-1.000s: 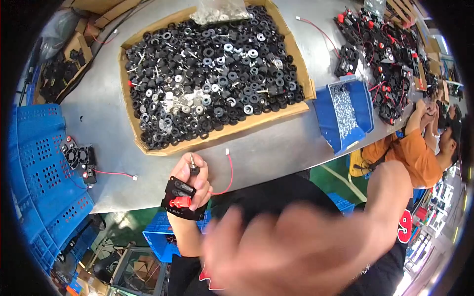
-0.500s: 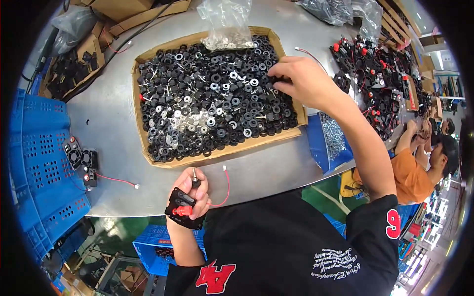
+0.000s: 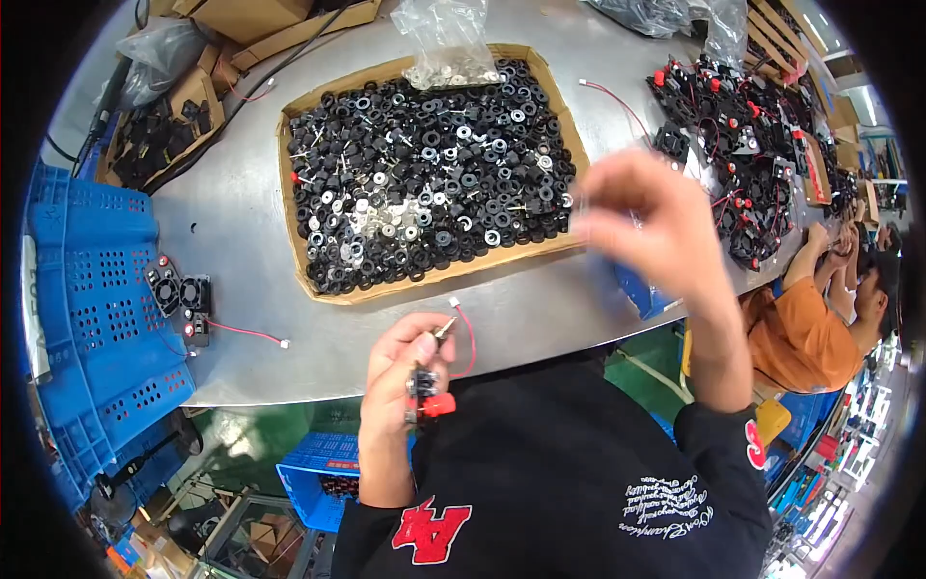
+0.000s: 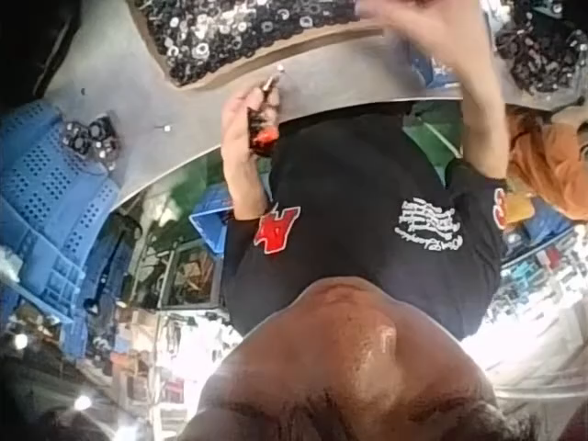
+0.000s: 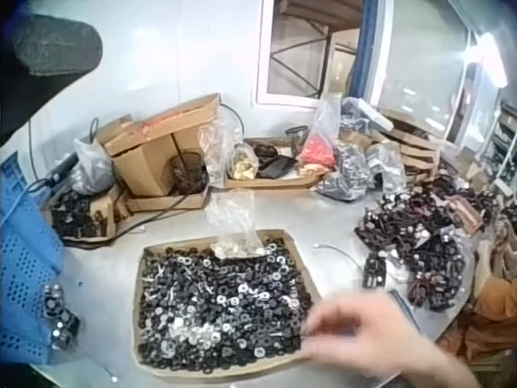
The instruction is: Assembling small electronic cooling fans by attaching wires and metal rings at a factory workbench.
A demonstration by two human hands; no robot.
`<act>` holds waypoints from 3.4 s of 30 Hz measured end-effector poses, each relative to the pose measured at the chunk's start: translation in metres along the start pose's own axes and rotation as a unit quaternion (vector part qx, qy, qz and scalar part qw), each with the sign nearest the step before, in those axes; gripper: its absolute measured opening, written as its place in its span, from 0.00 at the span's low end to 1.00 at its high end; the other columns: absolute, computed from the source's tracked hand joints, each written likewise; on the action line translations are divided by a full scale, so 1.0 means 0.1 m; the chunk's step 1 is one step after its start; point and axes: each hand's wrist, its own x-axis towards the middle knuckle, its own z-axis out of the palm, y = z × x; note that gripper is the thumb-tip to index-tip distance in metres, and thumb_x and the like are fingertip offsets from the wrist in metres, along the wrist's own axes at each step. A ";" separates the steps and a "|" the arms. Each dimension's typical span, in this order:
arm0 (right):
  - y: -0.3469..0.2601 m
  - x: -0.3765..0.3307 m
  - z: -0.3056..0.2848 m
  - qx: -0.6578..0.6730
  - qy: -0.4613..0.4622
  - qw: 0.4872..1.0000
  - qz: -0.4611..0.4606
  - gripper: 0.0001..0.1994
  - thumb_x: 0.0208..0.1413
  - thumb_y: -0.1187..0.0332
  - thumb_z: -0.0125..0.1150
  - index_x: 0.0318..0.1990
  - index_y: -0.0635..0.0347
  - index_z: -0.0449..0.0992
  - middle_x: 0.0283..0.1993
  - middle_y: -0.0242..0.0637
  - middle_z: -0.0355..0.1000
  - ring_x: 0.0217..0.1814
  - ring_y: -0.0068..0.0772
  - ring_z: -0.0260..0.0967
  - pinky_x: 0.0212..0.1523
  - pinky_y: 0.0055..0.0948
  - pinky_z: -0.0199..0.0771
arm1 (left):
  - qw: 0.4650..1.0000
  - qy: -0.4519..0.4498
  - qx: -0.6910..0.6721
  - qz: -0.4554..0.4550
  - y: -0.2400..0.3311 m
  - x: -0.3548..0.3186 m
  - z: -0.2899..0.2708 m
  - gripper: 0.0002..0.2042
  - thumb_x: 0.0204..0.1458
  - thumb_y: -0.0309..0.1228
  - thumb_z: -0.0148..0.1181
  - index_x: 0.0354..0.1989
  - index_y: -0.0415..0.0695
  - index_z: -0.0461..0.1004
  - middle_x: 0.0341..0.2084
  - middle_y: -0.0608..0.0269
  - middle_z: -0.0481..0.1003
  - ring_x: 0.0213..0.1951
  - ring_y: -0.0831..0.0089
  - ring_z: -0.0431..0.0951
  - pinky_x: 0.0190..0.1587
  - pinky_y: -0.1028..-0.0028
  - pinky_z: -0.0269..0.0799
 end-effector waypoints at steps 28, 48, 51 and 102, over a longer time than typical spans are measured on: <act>0.53 -0.79 0.83 0.261 0.023 0.965 0.008 0.12 0.60 0.74 0.56 0.49 0.69 0.76 0.42 0.35 0.71 0.35 0.19 0.69 0.36 0.19 0.69 | 0.996 0.077 0.036 -0.026 -0.23 0.24 0.85 0.14 0.62 0.37 0.51 0.48 0.39 0.67 0.30 0.65 0.74 0.24 0.85 0.73 0.24 0.85 0.70; 0.65 -0.95 0.64 0.348 0.037 0.934 0.071 0.13 0.57 0.80 0.52 0.49 0.72 0.74 0.43 0.38 0.71 0.42 0.26 0.73 0.44 0.24 0.76 | 0.998 0.032 0.032 0.032 -0.01 0.21 0.82 0.31 0.45 0.15 0.59 0.61 0.34 0.58 0.51 0.55 0.70 0.51 0.69 0.73 0.55 0.71 0.69; 0.74 -0.99 0.73 0.455 0.067 0.881 0.115 0.11 0.57 0.80 0.53 0.48 0.70 0.74 0.41 0.38 0.73 0.40 0.25 0.74 0.42 0.24 0.76 | 0.996 0.017 0.054 0.066 -0.04 0.24 0.81 0.30 0.45 0.17 0.62 0.59 0.31 0.59 0.52 0.53 0.69 0.52 0.70 0.72 0.57 0.70 0.68; 0.70 -0.95 0.84 0.501 0.084 0.852 0.126 0.10 0.57 0.77 0.58 0.44 0.72 0.75 0.40 0.40 0.77 0.41 0.23 0.73 0.43 0.23 0.73 | 0.994 -0.041 0.104 0.002 -0.27 0.05 0.85 0.24 0.54 0.27 0.61 0.58 0.36 0.61 0.45 0.61 0.72 0.44 0.79 0.73 0.44 0.74 0.73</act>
